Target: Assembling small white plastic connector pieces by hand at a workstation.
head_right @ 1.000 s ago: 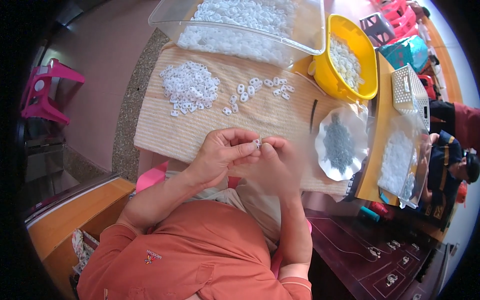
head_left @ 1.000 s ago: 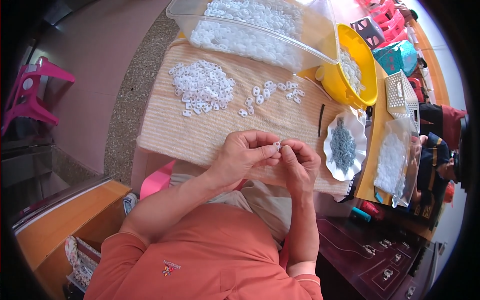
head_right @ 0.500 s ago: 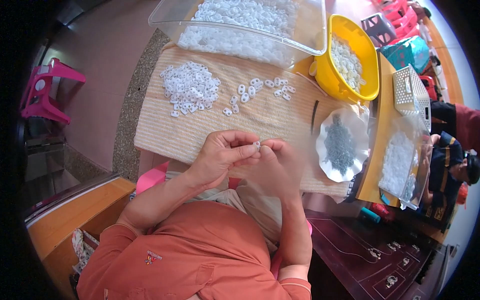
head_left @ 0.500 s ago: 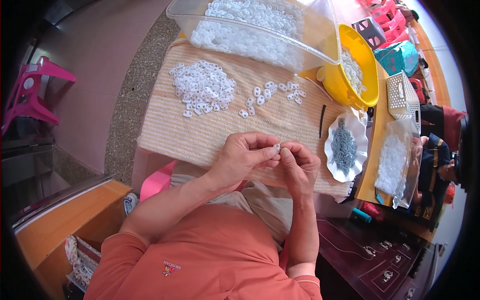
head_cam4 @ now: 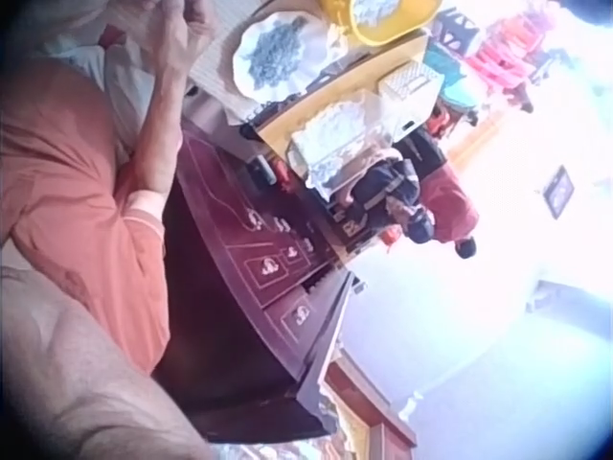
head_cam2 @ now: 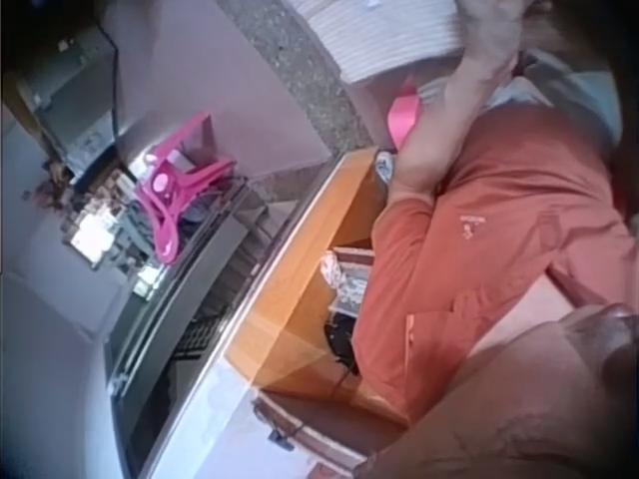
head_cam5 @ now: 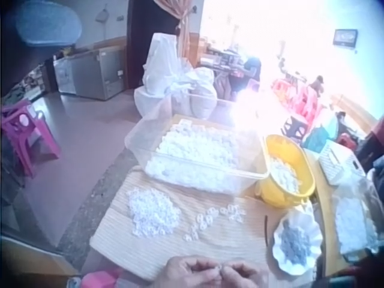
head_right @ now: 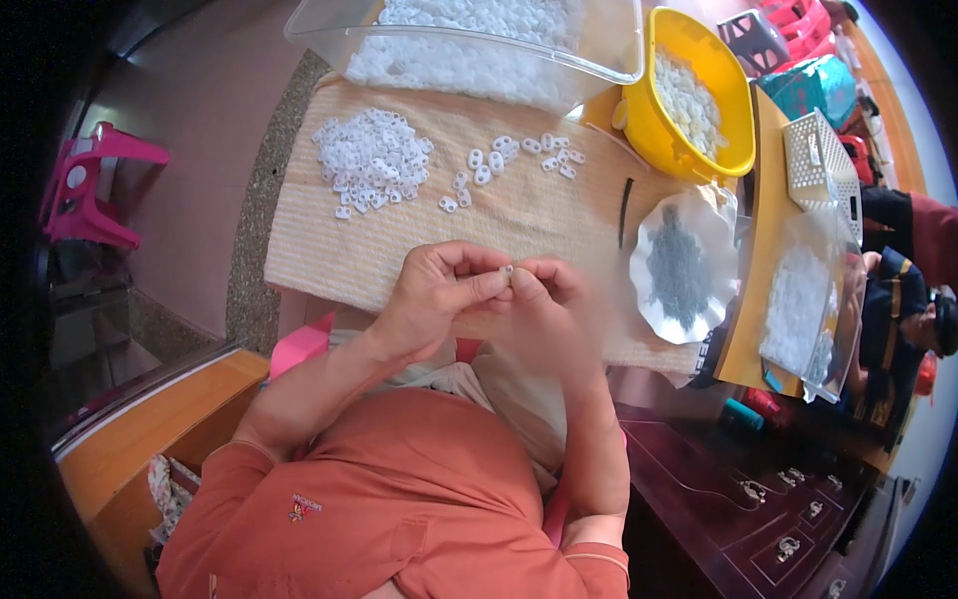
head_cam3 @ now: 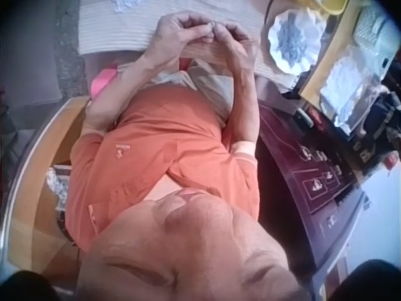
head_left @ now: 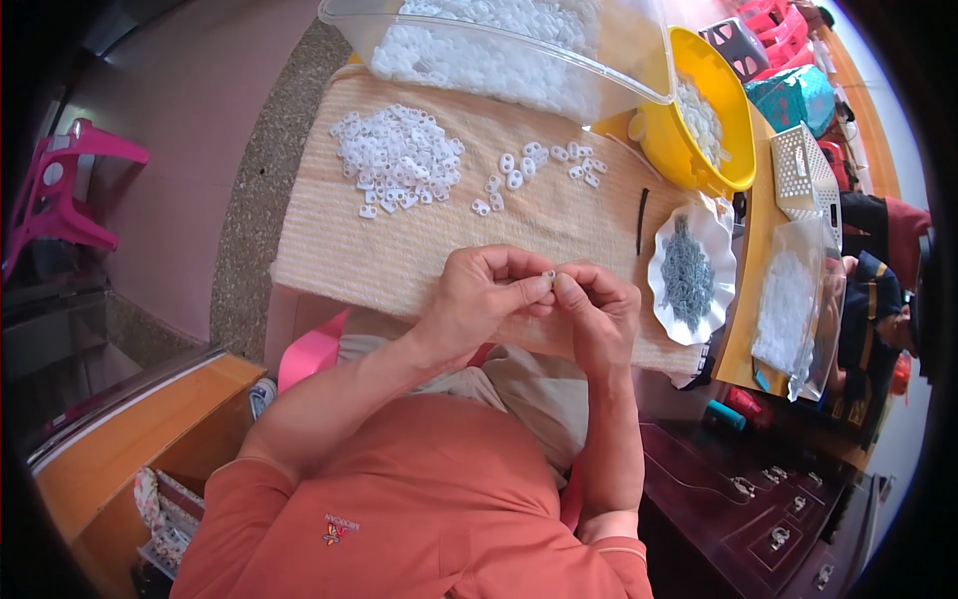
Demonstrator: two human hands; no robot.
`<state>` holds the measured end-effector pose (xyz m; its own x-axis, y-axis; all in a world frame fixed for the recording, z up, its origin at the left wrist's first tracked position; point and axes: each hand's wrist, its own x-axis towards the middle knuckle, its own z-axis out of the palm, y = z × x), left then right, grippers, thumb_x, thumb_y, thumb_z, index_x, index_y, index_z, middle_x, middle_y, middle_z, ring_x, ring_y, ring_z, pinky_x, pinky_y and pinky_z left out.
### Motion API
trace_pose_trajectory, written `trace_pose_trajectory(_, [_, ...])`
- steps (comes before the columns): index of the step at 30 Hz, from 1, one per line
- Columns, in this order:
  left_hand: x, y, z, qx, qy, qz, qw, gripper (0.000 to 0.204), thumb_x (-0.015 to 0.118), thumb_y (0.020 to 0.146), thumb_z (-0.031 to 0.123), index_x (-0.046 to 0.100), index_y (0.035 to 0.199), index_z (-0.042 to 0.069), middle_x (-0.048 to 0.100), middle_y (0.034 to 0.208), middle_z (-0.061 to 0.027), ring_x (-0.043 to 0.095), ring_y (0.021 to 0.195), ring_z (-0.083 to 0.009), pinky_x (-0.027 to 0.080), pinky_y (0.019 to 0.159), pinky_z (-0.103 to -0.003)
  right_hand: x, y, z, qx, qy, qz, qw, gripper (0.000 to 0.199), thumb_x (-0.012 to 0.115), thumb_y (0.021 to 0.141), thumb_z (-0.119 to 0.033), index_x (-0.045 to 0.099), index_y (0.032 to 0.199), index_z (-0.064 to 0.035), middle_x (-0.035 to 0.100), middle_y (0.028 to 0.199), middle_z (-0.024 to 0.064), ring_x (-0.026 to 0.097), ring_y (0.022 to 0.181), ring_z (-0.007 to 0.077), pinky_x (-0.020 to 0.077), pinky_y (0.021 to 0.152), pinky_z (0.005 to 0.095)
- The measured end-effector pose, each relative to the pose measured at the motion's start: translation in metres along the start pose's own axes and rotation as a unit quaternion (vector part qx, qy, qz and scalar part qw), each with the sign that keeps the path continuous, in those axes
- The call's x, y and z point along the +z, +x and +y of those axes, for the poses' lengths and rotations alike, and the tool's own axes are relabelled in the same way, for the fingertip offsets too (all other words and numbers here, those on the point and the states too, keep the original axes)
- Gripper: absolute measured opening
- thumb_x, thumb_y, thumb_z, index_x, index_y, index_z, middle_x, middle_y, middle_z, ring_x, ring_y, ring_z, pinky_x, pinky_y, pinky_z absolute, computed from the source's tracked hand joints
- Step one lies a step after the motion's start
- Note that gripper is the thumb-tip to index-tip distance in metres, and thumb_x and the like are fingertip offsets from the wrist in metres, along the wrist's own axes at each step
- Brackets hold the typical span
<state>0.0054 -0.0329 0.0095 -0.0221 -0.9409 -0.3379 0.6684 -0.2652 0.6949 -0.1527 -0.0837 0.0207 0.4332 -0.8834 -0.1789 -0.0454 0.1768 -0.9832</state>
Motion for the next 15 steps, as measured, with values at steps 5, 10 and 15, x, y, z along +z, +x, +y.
trace_pose_trajectory(5, [0.003,0.0,0.004,-0.009,0.006,-0.005,1.0,0.018,0.063,0.087,0.001,0.063,0.104,-0.004,0.067,0.091,-0.0102,0.066,0.078,-0.0139,0.057,0.071,-0.025,-0.01,-0.002,-0.006,0.023,0.003,0.008,1.0,0.012,0.063,0.088,-0.004,0.066,0.096,0.0046,0.066,0.088,0.0051,0.061,0.082,0.0099,0.0492,0.072,0.0207])
trace_pose_trajectory(10, [-0.002,0.002,0.009,-0.004,0.013,0.006,1.0,0.018,0.063,0.087,0.002,0.062,0.104,-0.004,0.067,0.09,-0.01,0.066,0.078,-0.0143,0.056,0.071,-0.025,-0.027,-0.007,-0.006,-0.022,-0.196,0.014,0.98,0.015,0.065,0.084,0.003,0.066,0.099,0.0034,0.065,0.093,0.0051,0.062,0.08,0.0107,0.0494,0.069,0.0219])
trace_pose_trajectory(15, [-0.004,0.001,0.011,-0.002,-0.006,0.006,1.0,0.018,0.064,0.087,0.003,0.062,0.104,-0.003,0.067,0.089,-0.0093,0.066,0.078,-0.0142,0.056,0.071,-0.025,-0.014,-0.013,-0.015,-0.151,-0.397,-0.1,0.9,0.028,0.062,0.076,0.008,0.066,0.101,-0.0033,0.062,0.091,0.0088,0.063,0.072,0.0207,0.0484,0.062,0.0287])
